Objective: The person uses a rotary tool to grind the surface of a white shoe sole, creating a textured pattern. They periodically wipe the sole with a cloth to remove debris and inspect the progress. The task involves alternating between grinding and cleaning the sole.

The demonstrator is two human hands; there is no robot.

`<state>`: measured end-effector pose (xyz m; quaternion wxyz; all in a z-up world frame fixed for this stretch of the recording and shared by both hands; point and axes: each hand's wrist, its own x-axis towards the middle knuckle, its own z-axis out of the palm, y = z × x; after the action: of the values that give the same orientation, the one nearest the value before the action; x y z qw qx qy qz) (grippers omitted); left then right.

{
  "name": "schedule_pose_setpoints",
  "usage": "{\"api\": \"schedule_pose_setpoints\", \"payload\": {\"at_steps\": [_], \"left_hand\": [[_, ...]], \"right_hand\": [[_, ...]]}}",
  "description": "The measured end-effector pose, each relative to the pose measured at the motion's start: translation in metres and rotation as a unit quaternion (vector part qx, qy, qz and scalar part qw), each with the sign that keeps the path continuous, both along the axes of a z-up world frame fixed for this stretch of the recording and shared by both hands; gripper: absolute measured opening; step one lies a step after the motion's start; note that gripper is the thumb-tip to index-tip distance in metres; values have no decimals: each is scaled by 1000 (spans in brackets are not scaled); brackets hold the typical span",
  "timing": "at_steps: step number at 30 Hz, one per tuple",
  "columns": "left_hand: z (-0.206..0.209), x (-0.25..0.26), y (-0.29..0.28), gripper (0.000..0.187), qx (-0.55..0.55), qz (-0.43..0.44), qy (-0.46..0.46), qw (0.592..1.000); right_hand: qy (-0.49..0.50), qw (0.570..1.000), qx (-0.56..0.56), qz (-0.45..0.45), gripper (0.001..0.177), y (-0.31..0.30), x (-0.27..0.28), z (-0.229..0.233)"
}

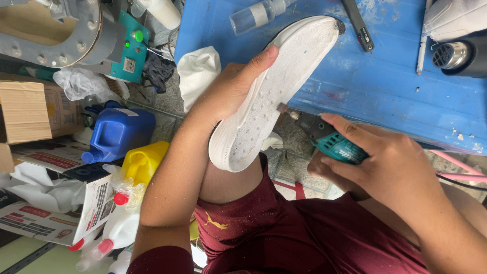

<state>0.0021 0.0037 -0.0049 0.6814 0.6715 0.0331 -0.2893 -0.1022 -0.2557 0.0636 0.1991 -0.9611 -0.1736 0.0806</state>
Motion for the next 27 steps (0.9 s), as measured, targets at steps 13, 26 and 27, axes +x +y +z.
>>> {"api": "schedule_pose_setpoints", "payload": {"at_steps": [13, 26, 27], "left_hand": [[-4, 3, 1, 90, 49, -8, 5, 999], [-21, 9, 14, 91, 79, 5, -90, 993], [-22, 8, 11, 83, 66, 40, -125, 989]], "right_hand": [[106, 994, -26, 8, 78, 11, -12, 7], [58, 935, 344, -71, 67, -49, 17, -9], [87, 912, 390, -95, 59, -51, 20, -10]]}}
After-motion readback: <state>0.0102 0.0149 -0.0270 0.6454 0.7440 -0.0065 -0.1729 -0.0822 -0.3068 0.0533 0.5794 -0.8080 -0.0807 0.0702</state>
